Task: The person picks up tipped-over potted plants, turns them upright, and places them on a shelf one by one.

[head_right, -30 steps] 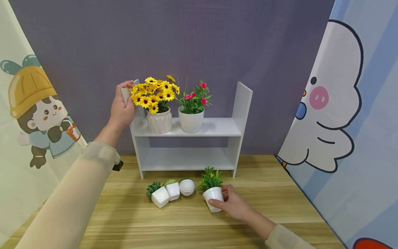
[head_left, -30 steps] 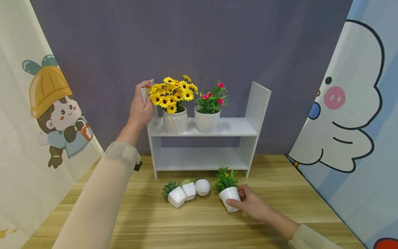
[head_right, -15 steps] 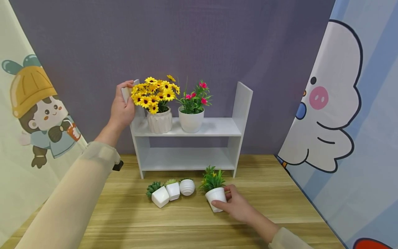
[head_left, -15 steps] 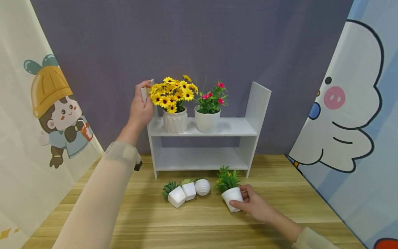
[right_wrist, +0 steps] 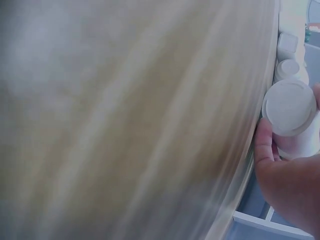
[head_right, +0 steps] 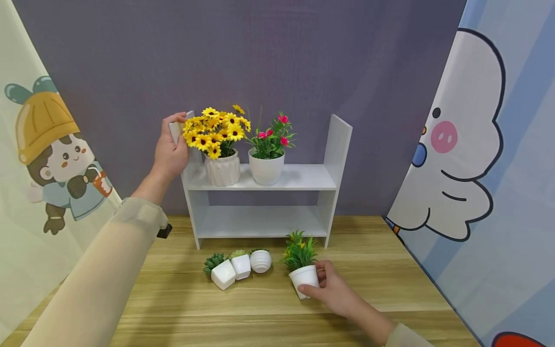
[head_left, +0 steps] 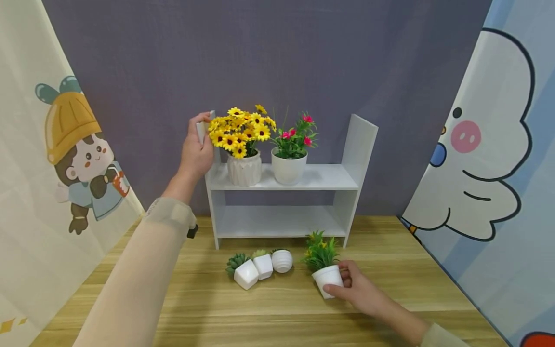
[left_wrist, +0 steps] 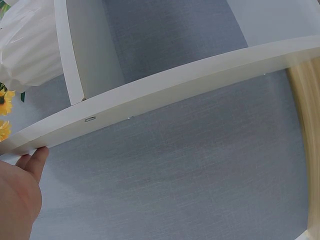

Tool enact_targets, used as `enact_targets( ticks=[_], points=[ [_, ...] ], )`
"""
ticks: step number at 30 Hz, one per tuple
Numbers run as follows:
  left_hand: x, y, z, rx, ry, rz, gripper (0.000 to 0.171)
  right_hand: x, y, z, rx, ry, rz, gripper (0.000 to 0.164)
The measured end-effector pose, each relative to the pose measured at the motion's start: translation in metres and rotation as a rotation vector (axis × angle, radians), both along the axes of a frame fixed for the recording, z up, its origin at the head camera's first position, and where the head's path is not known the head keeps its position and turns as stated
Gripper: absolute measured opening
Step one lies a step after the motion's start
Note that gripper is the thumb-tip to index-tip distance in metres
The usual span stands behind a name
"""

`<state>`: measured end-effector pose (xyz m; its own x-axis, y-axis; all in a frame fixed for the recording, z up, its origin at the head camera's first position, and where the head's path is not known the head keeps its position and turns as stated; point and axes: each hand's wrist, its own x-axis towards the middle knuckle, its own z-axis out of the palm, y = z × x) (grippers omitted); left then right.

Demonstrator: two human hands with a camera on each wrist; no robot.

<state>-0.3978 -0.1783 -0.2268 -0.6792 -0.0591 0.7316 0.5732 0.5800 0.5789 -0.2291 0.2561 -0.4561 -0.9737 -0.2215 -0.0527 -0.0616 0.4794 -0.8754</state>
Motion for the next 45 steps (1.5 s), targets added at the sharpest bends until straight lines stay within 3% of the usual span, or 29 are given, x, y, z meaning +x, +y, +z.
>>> enact_targets(
  ticks=[9, 26, 45],
  points=[
    [0.001, 0.0, 0.0, -0.002, -0.005, 0.009, 0.036, 0.008, 0.005, 0.003, 0.02, -0.013, 0.012, 0.084],
    [0.002, -0.002, 0.0, -0.002, -0.009, 0.011, 0.036, 0.009, 0.011, -0.002, -0.073, 0.001, 0.034, 0.083],
    [0.001, 0.0, 0.0, -0.011, -0.002, 0.01, 0.035, 0.005, 0.002, -0.001, -0.059, -0.006, -0.077, 0.085]
  ],
)
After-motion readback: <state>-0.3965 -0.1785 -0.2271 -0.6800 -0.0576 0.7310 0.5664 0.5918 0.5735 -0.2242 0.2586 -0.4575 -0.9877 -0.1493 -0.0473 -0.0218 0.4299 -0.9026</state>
